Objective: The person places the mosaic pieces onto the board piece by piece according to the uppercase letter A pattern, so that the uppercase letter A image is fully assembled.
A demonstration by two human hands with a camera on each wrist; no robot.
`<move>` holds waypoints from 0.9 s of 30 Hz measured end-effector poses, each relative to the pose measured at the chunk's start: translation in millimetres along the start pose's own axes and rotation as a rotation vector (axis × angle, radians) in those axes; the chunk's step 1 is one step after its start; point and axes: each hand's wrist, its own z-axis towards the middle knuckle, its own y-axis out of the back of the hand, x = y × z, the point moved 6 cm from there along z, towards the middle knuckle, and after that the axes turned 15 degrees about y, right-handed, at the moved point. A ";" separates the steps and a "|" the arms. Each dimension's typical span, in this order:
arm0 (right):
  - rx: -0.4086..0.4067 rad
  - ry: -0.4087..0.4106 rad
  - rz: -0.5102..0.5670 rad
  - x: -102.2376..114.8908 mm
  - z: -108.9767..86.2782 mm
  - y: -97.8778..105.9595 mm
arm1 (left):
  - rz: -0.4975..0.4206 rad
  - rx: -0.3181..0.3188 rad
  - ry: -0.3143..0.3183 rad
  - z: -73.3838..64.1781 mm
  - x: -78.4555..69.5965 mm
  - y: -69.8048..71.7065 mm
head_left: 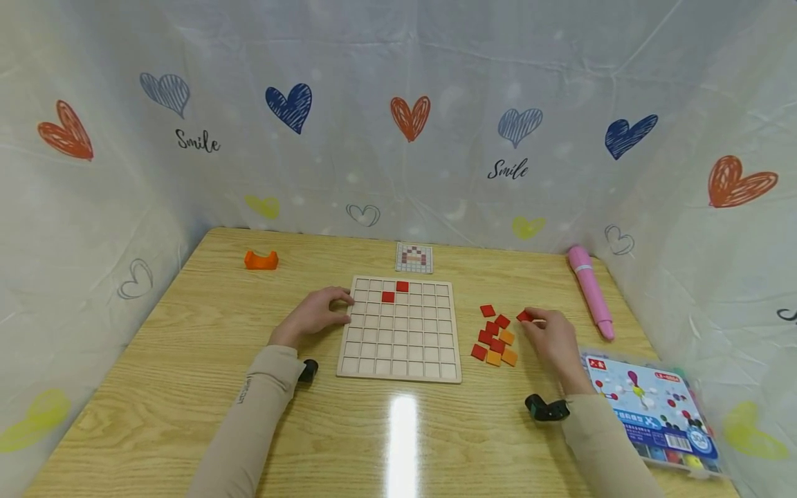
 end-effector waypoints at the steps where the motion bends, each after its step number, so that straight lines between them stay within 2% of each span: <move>1: -0.008 0.022 -0.001 2.7 1.9 -0.2 | 0.003 0.000 0.000 0.2 0.1 0.0; 4: -0.010 0.054 0.025 11.8 8.3 -3.9 | 0.002 0.002 0.008 0.6 0.8 0.0; 10: 0.062 0.021 0.097 31.3 22.2 -18.2 | 0.008 0.002 0.001 -0.2 -0.7 0.4; 16: 0.111 0.036 0.152 51.9 33.0 -33.7 | 0.016 0.001 -0.008 -0.2 -2.8 0.3; 27: 0.149 0.036 0.223 73.1 53.5 -67.6 | 0.010 0.005 0.002 -0.7 -1.3 0.0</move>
